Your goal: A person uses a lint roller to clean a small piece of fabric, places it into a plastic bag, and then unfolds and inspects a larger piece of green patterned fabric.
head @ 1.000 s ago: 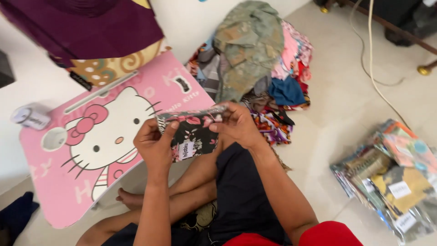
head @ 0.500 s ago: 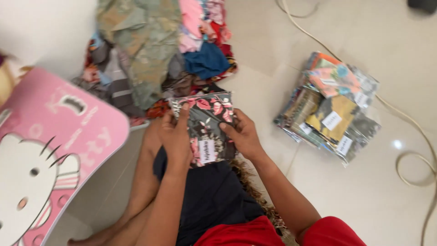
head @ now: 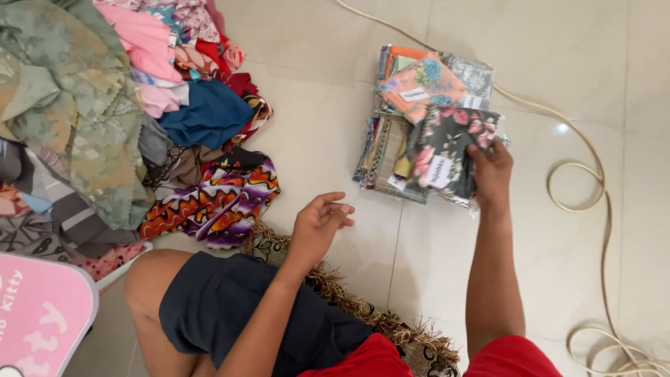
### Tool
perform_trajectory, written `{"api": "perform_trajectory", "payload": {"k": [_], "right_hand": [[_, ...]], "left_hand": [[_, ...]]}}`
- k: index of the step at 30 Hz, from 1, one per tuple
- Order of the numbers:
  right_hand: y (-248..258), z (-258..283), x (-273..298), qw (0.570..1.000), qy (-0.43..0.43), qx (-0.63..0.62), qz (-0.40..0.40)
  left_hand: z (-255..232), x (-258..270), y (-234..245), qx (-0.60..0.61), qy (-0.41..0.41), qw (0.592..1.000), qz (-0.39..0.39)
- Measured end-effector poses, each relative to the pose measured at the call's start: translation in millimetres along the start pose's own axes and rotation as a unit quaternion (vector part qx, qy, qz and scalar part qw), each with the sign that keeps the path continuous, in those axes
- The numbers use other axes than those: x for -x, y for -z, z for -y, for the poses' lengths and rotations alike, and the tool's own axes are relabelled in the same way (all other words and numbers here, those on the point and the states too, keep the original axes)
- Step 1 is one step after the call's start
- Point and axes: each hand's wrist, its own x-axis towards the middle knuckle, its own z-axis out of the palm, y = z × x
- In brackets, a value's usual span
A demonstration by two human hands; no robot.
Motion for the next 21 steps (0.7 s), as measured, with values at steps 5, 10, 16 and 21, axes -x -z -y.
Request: {"api": "perform_trajectory", "payload": {"k": [5,10,16,21], "right_hand": [[4,-64,-44,0.903,0.193,0.383,-0.028],[-95,37,45,0.857,0.355,0.363,-0.086],[-242,21,117,0.84,0.437,0.209,0.247],[-343,38,191,0.777,0.309,0.133,0.531]], "left_hand": [[-12,-9,49,-0.023,-0.093,0.994,-0.059],[-28,-16,116,-0.12,-0.167,0.963,-0.175],[-20,-16,167,-0.276,-0.146,0.911,-0.269],[-47,24,162,-0.202,-0.203,0.916,-0.28]]}}
